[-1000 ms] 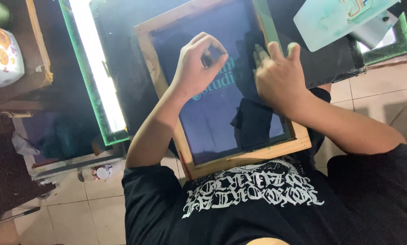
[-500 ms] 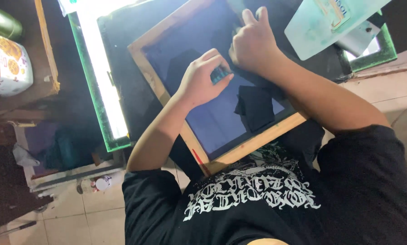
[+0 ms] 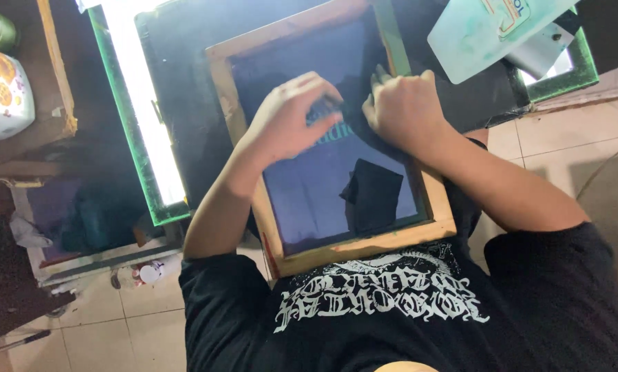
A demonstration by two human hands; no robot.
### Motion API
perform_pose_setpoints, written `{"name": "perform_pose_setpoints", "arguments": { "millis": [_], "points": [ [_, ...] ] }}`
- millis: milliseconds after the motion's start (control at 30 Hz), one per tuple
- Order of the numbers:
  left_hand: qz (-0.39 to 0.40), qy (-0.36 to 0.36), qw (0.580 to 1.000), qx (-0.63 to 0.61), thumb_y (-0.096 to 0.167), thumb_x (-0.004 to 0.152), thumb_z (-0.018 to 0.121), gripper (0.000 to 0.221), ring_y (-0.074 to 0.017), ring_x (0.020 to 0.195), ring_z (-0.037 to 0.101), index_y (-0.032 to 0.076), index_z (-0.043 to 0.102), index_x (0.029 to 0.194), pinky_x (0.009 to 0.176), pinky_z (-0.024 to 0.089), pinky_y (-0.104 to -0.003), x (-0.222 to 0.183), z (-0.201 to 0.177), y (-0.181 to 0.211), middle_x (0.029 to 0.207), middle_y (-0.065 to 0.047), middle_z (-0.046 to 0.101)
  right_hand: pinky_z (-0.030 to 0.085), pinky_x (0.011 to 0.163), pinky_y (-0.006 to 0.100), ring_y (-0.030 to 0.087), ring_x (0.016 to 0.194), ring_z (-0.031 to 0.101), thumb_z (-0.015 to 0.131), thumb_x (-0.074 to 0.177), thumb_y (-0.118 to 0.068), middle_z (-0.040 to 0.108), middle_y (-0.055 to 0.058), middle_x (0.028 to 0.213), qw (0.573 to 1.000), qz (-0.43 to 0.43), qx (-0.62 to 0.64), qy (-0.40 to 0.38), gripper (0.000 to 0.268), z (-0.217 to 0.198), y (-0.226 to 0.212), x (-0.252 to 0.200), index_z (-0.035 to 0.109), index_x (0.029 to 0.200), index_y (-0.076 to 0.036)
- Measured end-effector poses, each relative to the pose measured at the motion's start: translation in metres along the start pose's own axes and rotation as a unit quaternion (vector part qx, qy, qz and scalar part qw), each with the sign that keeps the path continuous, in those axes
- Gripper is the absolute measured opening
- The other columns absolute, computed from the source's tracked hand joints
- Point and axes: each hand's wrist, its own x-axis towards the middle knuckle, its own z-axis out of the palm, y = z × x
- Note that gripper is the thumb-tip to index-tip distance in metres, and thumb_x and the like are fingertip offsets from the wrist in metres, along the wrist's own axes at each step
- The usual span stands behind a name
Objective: Cleaning a screen printing mesh by rubbing it with a cloth and bare hands to remove residue.
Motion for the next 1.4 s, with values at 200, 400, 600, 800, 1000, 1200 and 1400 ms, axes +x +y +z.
{"name": "perform_pose_setpoints", "arguments": {
  "millis": [200,400,600,800,1000,1200,1400],
  "points": [
    [0.084,-0.169,0.981,0.048,0.042,0.096,0.069,0.043,-0.0297,0.107,0.056,0.011,0.069,0.126,0.092,0.048,-0.047,-0.017,0.019,0.042,0.117,-0.011,0.064,0.033,0.076,0.042,0.028,0.101,0.050,0.064,0.090,-0.030,0.081,-0.001,0.109,0.985,-0.025,-0.051,0.163,0.025,-0.021,-0.006,-0.014,0.074,0.078,-0.011],
    [0.182,-0.231,0.949,0.110,0.069,0.087,0.064,0.076,-0.0334,0.118,0.050,0.017,0.057,0.143,0.094,0.043,-0.054,-0.034,0.049,0.086,0.139,-0.013,0.053,0.021,0.117,0.069,0.036,0.152,0.038,0.055,0.112,-0.052,0.068,0.001,0.154,0.990,-0.025,-0.057,0.124,0.059,0.004,-0.002,-0.014,0.071,0.151,-0.011],
    [0.287,-0.217,0.924,0.130,0.060,0.084,0.075,0.074,-0.0271,0.103,0.063,0.009,0.061,0.137,0.079,0.054,-0.040,-0.030,0.104,0.093,0.114,-0.004,0.067,-0.001,0.124,0.079,0.038,0.161,0.044,0.054,0.120,-0.038,0.072,0.002,0.152,0.991,-0.040,-0.049,0.122,0.046,0.015,0.003,-0.014,0.073,0.153,-0.013],
    [0.222,-0.296,0.924,0.097,0.059,0.081,0.079,0.083,-0.0290,0.128,0.044,0.013,0.054,0.146,0.102,0.038,-0.064,0.007,0.087,0.063,0.145,-0.008,0.052,0.002,0.127,0.076,0.036,0.160,0.049,0.058,0.115,-0.031,0.078,0.001,0.135,0.986,-0.058,-0.042,0.147,0.040,0.019,0.008,-0.009,0.077,0.143,-0.011],
    [0.203,-0.259,0.935,0.133,0.067,0.073,0.087,0.103,-0.0328,0.145,0.034,0.010,0.048,0.150,0.109,0.028,-0.079,0.002,0.086,0.052,0.155,-0.019,0.038,0.017,0.125,0.069,0.034,0.156,0.049,0.056,0.111,-0.032,0.077,0.002,0.138,0.986,-0.078,-0.053,0.135,0.045,0.011,0.014,-0.001,0.074,0.144,-0.008],
    [0.213,-0.250,0.926,0.189,0.074,0.069,0.086,0.105,-0.0401,0.131,0.046,0.020,0.048,0.151,0.105,0.038,-0.073,0.008,0.085,0.049,0.156,-0.014,0.036,-0.001,0.131,0.075,0.027,0.172,0.038,0.043,0.124,-0.038,0.073,-0.002,0.137,0.979,-0.120,-0.129,0.107,0.044,0.031,0.030,0.021,0.070,0.150,-0.014],
    [0.227,-0.218,0.927,0.204,0.078,0.070,0.082,0.099,-0.0425,0.142,0.036,0.025,0.052,0.148,0.103,0.041,-0.074,0.004,0.084,0.048,0.149,-0.010,0.042,0.018,0.123,0.060,0.023,0.163,0.045,0.037,0.123,-0.032,0.080,0.000,0.108,0.984,-0.096,-0.139,0.048,0.047,0.037,0.028,0.070,0.080,0.118,-0.014]
  ]
}}
